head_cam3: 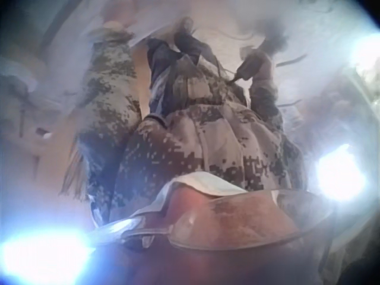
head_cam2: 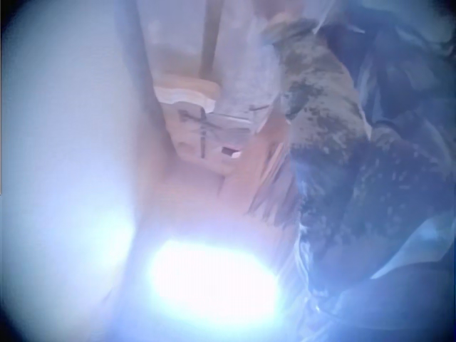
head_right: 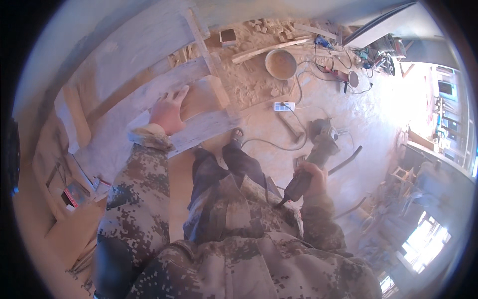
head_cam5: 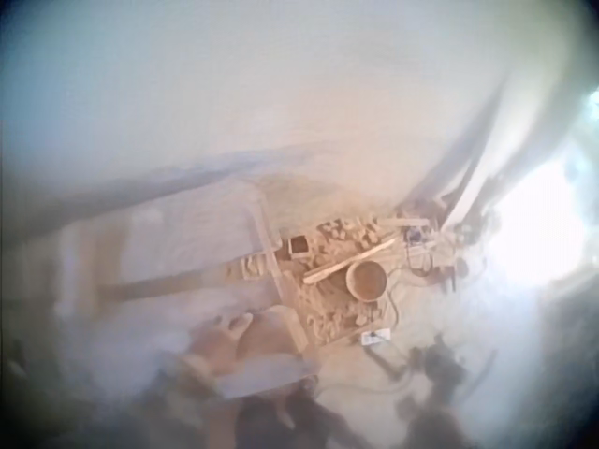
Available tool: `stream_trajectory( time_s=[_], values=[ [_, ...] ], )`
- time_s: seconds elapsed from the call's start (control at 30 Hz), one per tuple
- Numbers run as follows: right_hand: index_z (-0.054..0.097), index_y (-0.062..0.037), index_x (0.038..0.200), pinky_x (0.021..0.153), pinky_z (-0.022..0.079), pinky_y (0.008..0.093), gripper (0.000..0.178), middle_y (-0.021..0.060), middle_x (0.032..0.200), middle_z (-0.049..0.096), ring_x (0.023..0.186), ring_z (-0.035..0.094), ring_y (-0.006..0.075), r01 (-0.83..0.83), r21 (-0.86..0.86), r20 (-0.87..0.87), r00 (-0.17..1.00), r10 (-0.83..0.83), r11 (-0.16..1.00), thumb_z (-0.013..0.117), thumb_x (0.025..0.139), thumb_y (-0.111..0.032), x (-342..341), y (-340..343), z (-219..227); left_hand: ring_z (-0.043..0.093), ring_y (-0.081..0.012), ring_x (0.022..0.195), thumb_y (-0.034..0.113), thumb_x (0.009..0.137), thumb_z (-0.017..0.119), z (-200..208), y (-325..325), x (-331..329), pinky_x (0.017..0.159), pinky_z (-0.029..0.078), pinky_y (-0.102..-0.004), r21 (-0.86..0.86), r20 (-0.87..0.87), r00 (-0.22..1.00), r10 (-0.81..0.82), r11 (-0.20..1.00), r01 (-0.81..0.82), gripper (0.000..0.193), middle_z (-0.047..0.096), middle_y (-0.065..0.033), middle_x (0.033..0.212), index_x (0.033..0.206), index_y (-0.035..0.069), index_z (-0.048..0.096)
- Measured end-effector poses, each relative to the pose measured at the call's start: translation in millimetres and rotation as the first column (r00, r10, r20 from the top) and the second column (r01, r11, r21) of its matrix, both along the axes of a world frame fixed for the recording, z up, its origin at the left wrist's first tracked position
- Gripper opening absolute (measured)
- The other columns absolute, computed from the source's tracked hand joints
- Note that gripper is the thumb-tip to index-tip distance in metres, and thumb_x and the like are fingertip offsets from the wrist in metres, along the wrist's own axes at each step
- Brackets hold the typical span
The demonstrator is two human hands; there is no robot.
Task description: The person uses an angle grinder to smooth and shape a rectangular wooden block on a workbench. They hold the block with the left hand and operate the grinder with the right hand, moving the tool along the edges and faces of the wood.
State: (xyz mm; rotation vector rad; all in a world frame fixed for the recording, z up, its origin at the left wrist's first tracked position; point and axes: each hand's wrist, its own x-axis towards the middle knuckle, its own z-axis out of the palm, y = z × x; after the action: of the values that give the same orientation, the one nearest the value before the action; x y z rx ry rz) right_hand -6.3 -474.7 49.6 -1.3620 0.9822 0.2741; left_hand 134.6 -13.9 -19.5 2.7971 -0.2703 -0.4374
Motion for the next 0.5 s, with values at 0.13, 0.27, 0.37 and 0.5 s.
stream_trajectory(
  time_s=[0.13, 0.27, 0.37, 0.5],
  values=[
    [0.065, 0.0057, 0.100, 0.068, 0.056, 0.0384, 0.030, 0.0148, 0.080, 0.069, 0.069, 0.068, 0.0267, -0.109, -0.081, 0.033, 0.993, 0.112, 0.991, 0.072, 0.079, -0.014, 7, 55, 22, 0.051, -0.0428, 0.137, 0.024, 0.077, 0.085, 3, 14, -41, 0.115, 0.042, -0.0532, -0.239, 0.262, 0.928, 0.264, 0.950, -0.202, 0.086, 0.057, -0.0248, 0.143, 0.151, -0.002, 0.049],
    [0.065, 0.0046, 0.102, 0.070, 0.055, 0.0366, 0.034, 0.0142, 0.082, 0.069, 0.072, 0.067, 0.0245, -0.293, -0.144, 0.117, 0.943, 0.310, 0.945, 0.072, 0.076, -0.016, 13, 107, 33, 0.050, -0.0388, 0.140, 0.030, 0.091, 0.079, -22, 64, -107, 0.118, 0.038, -0.0511, -0.396, 0.340, 0.535, 0.774, 0.633, -0.665, 0.071, 0.057, -0.0249, 0.146, 0.147, -0.007, 0.053],
    [0.066, 0.0021, 0.100, 0.072, 0.055, 0.0351, 0.032, 0.0120, 0.084, 0.070, 0.073, 0.067, 0.0223, -0.455, -0.098, 0.096, 0.881, 0.464, 0.885, 0.075, 0.073, -0.014, 21, 149, 30, 0.055, -0.0262, 0.134, 0.034, 0.107, 0.063, -72, 99, -126, 0.116, 0.041, -0.0397, -0.776, -0.292, 0.304, 0.907, -0.039, -0.629, 0.058, 0.061, -0.0178, 0.146, 0.147, -0.007, 0.056],
    [0.067, -0.0003, 0.112, 0.078, 0.056, 0.0346, 0.045, 0.0059, 0.095, 0.071, 0.085, 0.069, 0.0165, -0.612, 0.028, 0.110, 0.788, 0.606, 0.790, 0.084, 0.071, -0.006, 27, 188, 7, 0.057, -0.0219, 0.130, 0.035, 0.110, 0.057, -96, 90, -120, 0.114, 0.042, -0.0346, -0.683, -0.646, 0.289, 0.706, -0.366, -0.632, 0.054, 0.063, -0.0134, 0.144, 0.146, -0.005, 0.058]
  ],
)
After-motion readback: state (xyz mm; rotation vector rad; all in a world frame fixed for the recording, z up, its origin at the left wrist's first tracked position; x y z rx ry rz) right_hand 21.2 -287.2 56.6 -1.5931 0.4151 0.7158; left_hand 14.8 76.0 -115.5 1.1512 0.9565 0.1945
